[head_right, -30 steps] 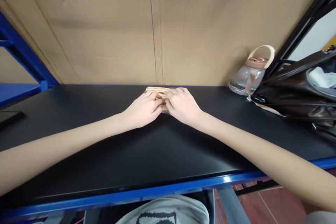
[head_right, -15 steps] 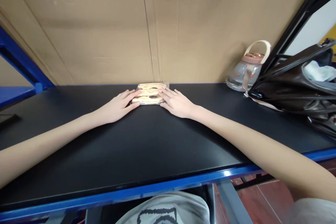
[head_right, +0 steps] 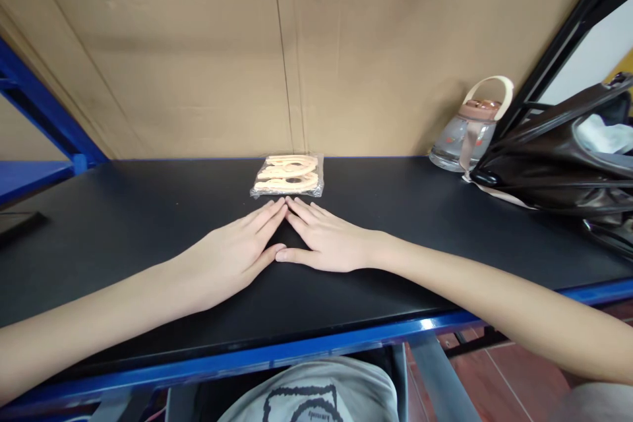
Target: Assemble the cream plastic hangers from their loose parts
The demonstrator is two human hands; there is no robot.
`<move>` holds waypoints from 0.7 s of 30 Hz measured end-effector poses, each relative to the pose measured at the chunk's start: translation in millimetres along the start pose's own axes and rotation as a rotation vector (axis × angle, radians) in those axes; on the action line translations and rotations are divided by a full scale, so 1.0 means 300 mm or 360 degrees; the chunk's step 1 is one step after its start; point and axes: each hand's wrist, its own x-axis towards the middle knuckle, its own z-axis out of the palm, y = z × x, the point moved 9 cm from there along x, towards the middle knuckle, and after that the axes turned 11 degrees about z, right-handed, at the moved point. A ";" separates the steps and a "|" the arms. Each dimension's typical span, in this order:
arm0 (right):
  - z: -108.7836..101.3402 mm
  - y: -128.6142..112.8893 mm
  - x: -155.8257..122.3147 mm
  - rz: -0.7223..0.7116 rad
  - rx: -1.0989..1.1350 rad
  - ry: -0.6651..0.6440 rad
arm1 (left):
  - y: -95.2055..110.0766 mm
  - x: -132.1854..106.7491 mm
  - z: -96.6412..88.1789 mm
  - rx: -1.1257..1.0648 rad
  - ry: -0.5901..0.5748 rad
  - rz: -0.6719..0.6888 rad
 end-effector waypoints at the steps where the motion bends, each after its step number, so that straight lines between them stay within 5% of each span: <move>1: 0.007 0.008 0.001 0.0024 0.0011 -0.0037 | 0.006 0.000 0.008 -0.0011 -0.0035 0.0022; 12: -0.044 0.141 0.074 0.0147 0.0023 0.0210 | -0.148 0.033 0.041 -0.0087 -0.0029 -0.0211; 21: -0.051 0.112 0.052 0.0108 -0.0219 0.0232 | -0.161 0.034 0.043 -0.0069 -0.0010 -0.0139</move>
